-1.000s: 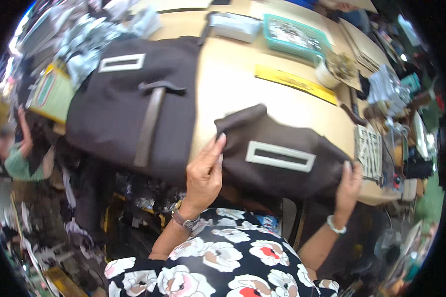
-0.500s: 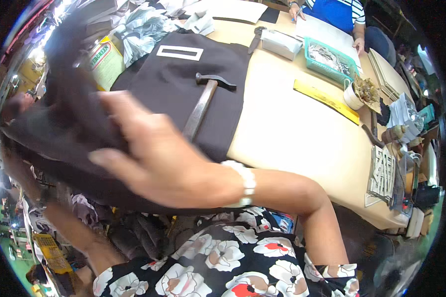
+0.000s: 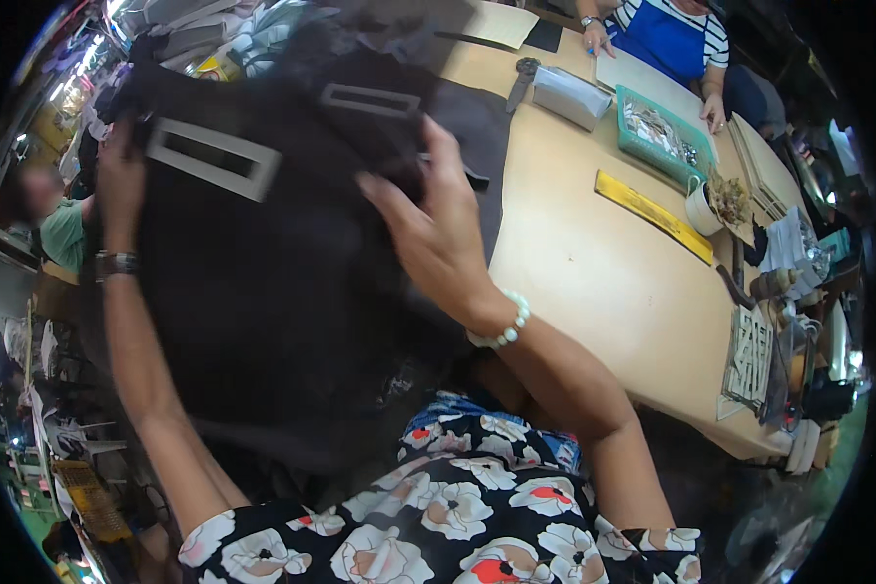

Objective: The person places a rectangular white label on a dark fabric piece, aligns it with a yellow ruler, and secures it using a hammer. The person repeats this process on multiple fabric pieces, moving each finished piece aside after attachment.

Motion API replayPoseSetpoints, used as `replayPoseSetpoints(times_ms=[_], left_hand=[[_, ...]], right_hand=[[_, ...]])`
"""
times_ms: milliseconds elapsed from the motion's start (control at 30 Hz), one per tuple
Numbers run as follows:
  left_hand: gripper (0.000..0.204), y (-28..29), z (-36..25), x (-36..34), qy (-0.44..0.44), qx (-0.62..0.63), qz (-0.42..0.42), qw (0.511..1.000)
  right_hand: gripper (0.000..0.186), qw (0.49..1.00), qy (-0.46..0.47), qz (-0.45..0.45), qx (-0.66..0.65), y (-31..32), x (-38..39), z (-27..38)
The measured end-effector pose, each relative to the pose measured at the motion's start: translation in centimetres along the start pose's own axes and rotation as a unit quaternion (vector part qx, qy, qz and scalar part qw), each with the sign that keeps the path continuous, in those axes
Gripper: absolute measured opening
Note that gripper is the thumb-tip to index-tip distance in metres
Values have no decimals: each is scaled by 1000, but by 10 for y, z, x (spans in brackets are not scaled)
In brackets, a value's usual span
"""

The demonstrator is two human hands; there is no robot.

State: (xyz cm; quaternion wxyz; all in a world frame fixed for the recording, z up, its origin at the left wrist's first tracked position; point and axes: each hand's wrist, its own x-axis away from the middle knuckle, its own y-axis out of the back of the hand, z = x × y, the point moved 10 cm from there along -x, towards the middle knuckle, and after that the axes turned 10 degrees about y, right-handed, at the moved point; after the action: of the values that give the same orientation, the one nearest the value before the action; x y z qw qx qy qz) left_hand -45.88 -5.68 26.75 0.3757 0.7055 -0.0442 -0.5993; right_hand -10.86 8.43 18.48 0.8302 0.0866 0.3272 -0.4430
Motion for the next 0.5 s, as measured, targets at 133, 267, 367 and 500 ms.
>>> replayPoseSetpoints(times_ms=[133, 267, 367, 500], left_hand=[[38, -87, -40, 55, 60, 98, 84, 990], [43, -141, -94, 58, 39, 122, 114, 985], [42, -163, -115, 22, -6, 112, 81, 990], [40, -198, -129, -24, -55, 60, 63, 995]], right_hand=[[61, 993, -83, -45, 74, 56, 38, -70], [60, 982, -126, -66, 126, 98, 28, -101], [59, 982, -77, -92, 147, 120, -8, -110], [61, 981, -95, -104, 137, 132, -55, -136]])
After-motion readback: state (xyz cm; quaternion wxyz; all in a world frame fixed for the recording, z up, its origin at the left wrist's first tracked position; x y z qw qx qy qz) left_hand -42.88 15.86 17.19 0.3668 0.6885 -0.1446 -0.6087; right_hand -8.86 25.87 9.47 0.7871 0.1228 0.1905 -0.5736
